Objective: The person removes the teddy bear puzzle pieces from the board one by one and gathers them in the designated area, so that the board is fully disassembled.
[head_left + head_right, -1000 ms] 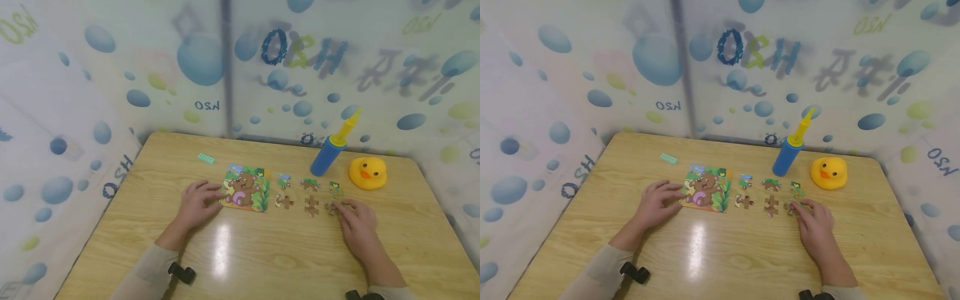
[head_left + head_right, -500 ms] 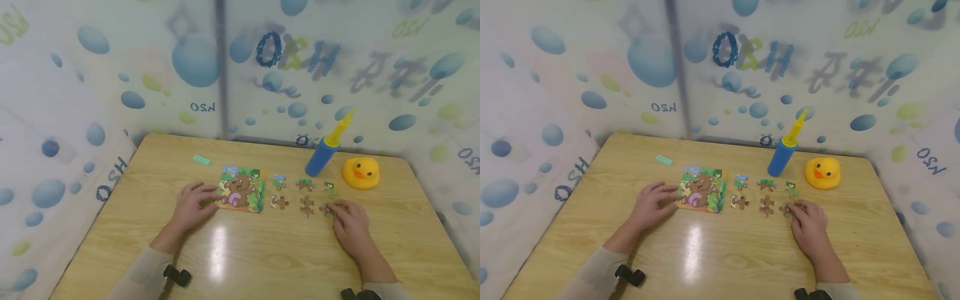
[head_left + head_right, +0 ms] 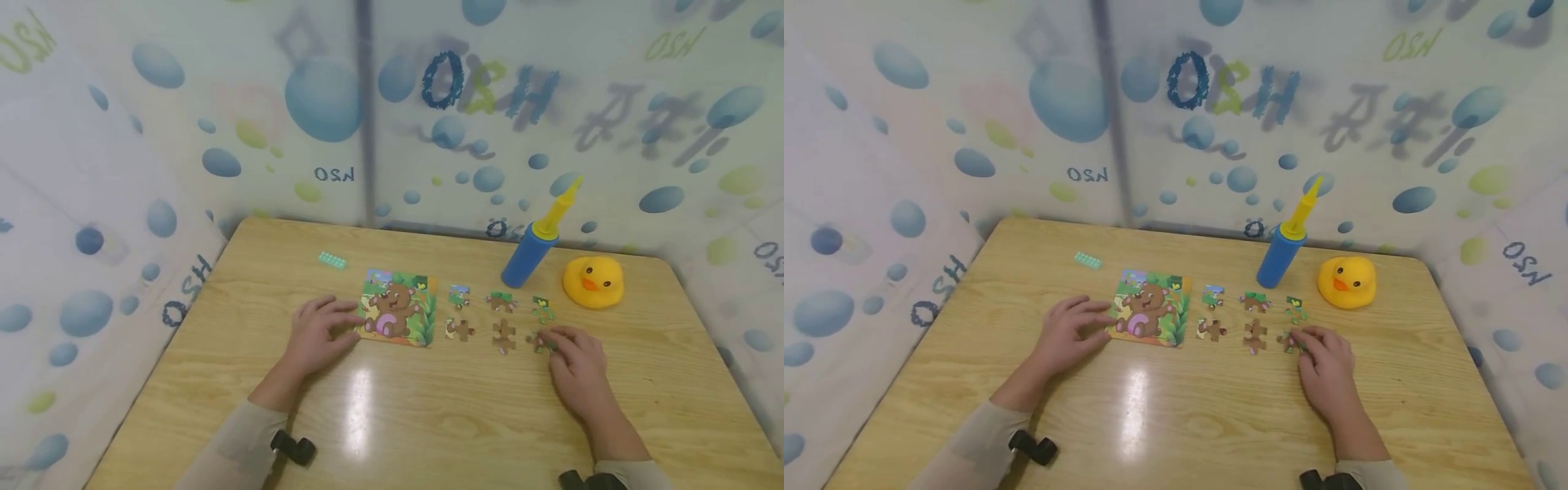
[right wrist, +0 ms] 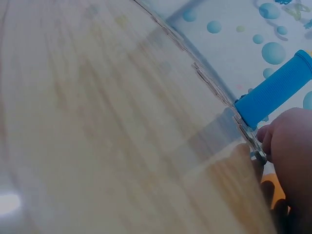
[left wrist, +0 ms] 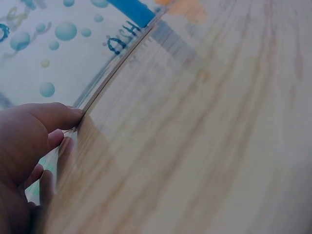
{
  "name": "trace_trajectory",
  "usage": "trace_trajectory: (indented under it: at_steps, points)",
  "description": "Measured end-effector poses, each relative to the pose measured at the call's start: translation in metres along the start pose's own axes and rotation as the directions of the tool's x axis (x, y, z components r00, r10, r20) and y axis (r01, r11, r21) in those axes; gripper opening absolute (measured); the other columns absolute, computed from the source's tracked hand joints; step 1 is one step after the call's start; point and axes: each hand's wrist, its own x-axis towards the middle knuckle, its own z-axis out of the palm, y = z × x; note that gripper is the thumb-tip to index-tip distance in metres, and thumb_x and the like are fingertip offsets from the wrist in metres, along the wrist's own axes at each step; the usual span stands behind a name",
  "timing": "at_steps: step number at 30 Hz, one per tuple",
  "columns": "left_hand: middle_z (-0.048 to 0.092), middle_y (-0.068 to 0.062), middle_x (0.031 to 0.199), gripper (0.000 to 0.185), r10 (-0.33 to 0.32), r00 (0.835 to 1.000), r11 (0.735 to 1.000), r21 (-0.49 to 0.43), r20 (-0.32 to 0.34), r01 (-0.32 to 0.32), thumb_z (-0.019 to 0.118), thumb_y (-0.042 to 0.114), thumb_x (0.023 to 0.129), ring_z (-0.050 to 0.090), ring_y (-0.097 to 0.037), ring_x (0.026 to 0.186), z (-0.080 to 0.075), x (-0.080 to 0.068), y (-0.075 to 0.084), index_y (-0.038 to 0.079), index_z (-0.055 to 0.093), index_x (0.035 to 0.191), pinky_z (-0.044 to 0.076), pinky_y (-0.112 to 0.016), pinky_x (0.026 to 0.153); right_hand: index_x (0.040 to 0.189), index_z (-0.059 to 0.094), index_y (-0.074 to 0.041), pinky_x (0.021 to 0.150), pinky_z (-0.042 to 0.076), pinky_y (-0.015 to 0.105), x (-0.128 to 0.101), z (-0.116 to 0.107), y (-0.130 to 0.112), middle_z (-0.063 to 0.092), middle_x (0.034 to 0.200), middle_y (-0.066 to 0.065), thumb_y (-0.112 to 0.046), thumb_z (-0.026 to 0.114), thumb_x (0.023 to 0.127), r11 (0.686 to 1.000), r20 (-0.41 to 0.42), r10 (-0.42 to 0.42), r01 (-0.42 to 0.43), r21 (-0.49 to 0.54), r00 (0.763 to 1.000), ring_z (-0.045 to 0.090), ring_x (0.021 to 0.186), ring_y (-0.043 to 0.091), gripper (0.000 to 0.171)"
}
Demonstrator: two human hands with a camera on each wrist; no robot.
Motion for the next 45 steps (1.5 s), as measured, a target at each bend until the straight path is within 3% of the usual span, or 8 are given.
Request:
trace_trajectory:
  at_steps: [7, 11, 16, 19, 24, 34, 40, 45]
  points:
    - [0.066, 0.001, 0.147, 0.029, 0.008, 1.000, 1.000, 0.006, -0.009, -0.008, 0.085, 0.025, 0.089, 0.041, -0.042, 0.148, 0.000, -0.001, 0.000, 0.028, 0.081, 0.118, 0.015, -0.072, 0.118, 0.124, 0.072, 0.001, 0.106, 0.020, 0.074, 0.004, 0.009, -0.005, 0.053, 0.140, 0.032, -0.002, 0.063, 0.092, 0.999, -0.095, -0.012, 0.015, 0.031, 0.995, 0.040, 0.129, 0.054, 0.033]
    - [0.067, 0.001, 0.146, 0.034, 0.012, 1.000, 1.000, 0.004, -0.027, -0.012, 0.086, 0.026, 0.088, 0.043, -0.042, 0.145, 0.003, -0.005, -0.004, 0.026, 0.079, 0.121, 0.016, -0.072, 0.117, 0.117, 0.075, 0.005, 0.103, 0.023, 0.076, 0.013, 0.025, -0.018, 0.054, 0.138, 0.036, -0.006, 0.065, 0.089, 0.991, -0.153, -0.130, 0.130, -0.012, 0.980, 0.044, 0.127, 0.055, 0.032]
    - [0.066, 0.003, 0.146, 0.035, 0.011, 1.000, 1.000, 0.004, -0.025, -0.011, 0.086, 0.029, 0.089, 0.043, -0.040, 0.146, 0.003, -0.005, -0.004, 0.025, 0.078, 0.124, 0.016, -0.069, 0.117, 0.104, 0.080, -0.001, 0.100, 0.026, 0.074, 0.022, 0.050, -0.046, 0.057, 0.135, 0.036, -0.012, 0.066, 0.085, 0.967, -0.216, -0.256, 0.248, -0.065, 0.942, 0.048, 0.127, 0.053, 0.026]
    - [0.066, 0.004, 0.147, 0.041, 0.003, 1.000, 1.000, 0.009, -0.018, -0.003, 0.086, 0.030, 0.089, 0.043, -0.039, 0.146, 0.002, -0.003, -0.003, 0.025, 0.076, 0.129, 0.017, -0.068, 0.118, 0.103, 0.080, -0.003, 0.095, 0.031, 0.071, 0.026, 0.064, -0.064, 0.060, 0.135, 0.031, -0.014, 0.065, 0.084, 0.952, -0.219, -0.305, 0.295, -0.078, 0.927, 0.052, 0.119, 0.051, 0.027]
    - [0.067, 0.003, 0.145, 0.051, -0.013, 1.000, 1.000, 0.009, -0.022, 0.013, 0.087, 0.028, 0.087, 0.044, -0.041, 0.145, 0.002, -0.002, -0.003, 0.027, 0.072, 0.136, 0.017, -0.068, 0.118, 0.105, 0.080, -0.008, 0.095, 0.031, 0.068, 0.032, 0.086, -0.088, 0.060, 0.136, 0.026, -0.015, 0.065, 0.083, 0.938, -0.156, -0.346, 0.342, -0.048, 0.925, 0.052, 0.115, 0.050, 0.027]
    - [0.068, 0.001, 0.144, 0.054, -0.020, 0.999, 1.000, -0.023, -0.035, 0.020, 0.088, 0.025, 0.085, 0.044, -0.043, 0.145, 0.000, 0.000, 0.002, 0.025, 0.072, 0.137, 0.016, -0.068, 0.118, 0.105, 0.080, -0.010, 0.092, 0.043, 0.060, 0.041, 0.123, -0.136, 0.069, 0.119, 0.015, -0.016, 0.072, 0.084, 0.906, -0.062, -0.424, 0.424, -0.007, 0.904, 0.058, 0.110, 0.037, 0.023]
    - [0.068, 0.004, 0.144, 0.052, -0.018, 0.999, 1.000, -0.011, -0.035, 0.017, 0.088, 0.028, 0.086, 0.044, -0.041, 0.145, 0.000, 0.000, 0.001, 0.026, 0.073, 0.135, 0.017, -0.067, 0.118, 0.115, 0.079, -0.012, 0.102, 0.045, 0.056, 0.048, 0.138, -0.160, 0.069, 0.123, 0.011, -0.018, 0.071, 0.086, 0.910, 0.030, -0.415, 0.415, 0.015, 0.909, 0.060, 0.114, 0.034, 0.030]
    - [0.068, 0.004, 0.144, 0.050, -0.021, 0.999, 1.000, -0.003, -0.030, 0.021, 0.087, 0.030, 0.087, 0.044, -0.039, 0.145, 0.000, 0.000, 0.001, 0.026, 0.073, 0.135, 0.017, -0.066, 0.119, 0.111, 0.076, -0.007, 0.108, 0.048, 0.051, 0.058, 0.153, -0.172, 0.070, 0.122, 0.010, -0.014, 0.072, 0.085, 0.899, 0.020, -0.436, 0.435, 0.048, 0.900, 0.063, 0.115, 0.031, 0.027]
